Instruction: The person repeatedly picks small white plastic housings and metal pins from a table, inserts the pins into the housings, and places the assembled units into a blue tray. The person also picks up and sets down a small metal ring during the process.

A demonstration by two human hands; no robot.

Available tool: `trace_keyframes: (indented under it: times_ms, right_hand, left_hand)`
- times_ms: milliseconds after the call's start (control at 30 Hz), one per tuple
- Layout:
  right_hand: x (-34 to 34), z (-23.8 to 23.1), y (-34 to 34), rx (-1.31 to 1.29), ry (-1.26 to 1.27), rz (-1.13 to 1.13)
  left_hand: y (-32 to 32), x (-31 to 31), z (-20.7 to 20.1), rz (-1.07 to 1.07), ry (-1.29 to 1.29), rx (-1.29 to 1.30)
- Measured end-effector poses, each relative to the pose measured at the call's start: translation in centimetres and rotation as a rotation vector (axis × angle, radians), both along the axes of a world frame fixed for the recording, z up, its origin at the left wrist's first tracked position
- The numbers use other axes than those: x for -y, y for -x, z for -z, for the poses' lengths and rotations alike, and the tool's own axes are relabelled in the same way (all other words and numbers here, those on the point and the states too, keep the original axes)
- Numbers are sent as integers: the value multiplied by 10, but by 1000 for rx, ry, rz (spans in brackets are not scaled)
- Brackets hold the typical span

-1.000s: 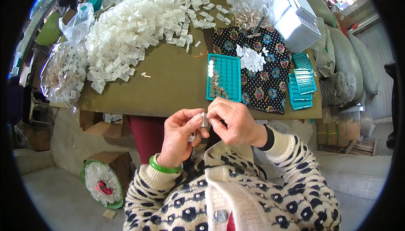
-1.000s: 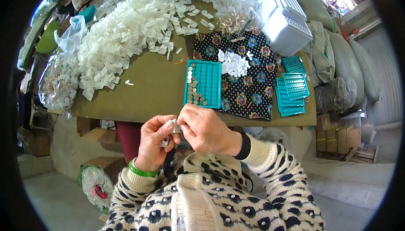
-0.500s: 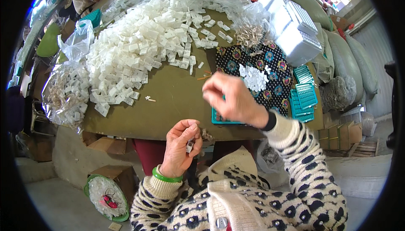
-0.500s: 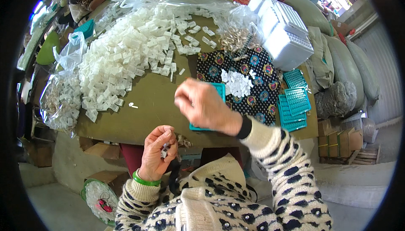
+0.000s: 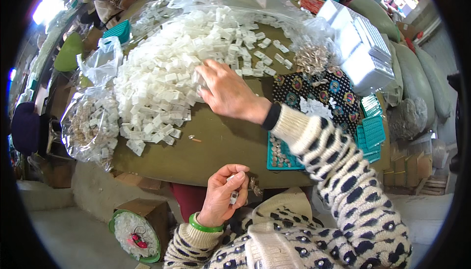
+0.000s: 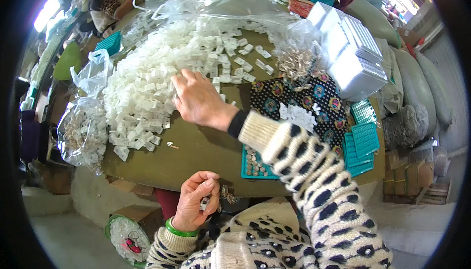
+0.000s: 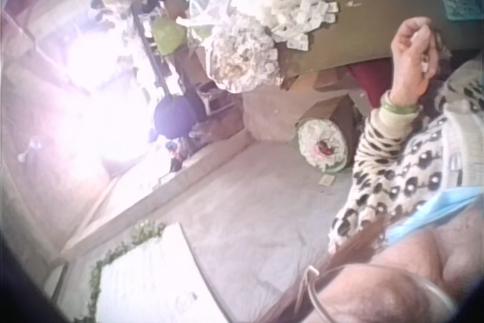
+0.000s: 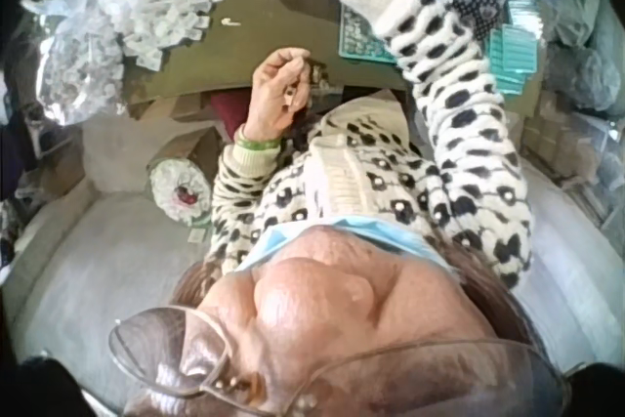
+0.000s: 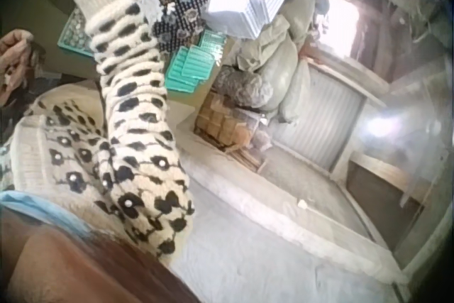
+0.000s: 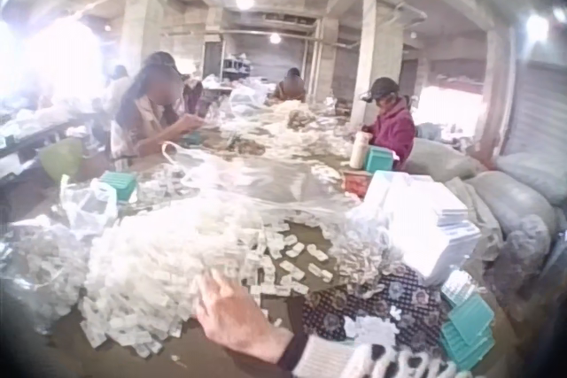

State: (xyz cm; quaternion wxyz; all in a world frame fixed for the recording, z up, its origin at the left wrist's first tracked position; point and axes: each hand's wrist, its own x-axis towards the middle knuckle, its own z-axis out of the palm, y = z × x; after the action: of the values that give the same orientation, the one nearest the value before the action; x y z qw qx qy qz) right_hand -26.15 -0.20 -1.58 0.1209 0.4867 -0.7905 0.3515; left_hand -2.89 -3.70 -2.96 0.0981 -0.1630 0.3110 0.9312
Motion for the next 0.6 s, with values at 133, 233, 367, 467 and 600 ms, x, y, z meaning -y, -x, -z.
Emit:
trace_keyframes:
  times_ms: [133, 233, 367, 467, 600]
  right_hand:
    - [-31, -19, -32, -167, -44, -34]
    - [-63, -41, -47, -26, -54, -121]
    - [-104, -60, -64, 7, -71, -127]
    - [-127, -61, -72, 50, -96, -88]
    - [-166, -55, -89, 123, -126, -1]
  left_hand:
    - [-4, 39, -31, -76, 153, -115]
    - [-8, 77, -69, -291, 530, -248]
    - [3, 136, -118, -677, 1088, -593]
    - [19, 186, -143, -972, 1264, -681]
    - [39, 263, -150, -480, 2217, -505]
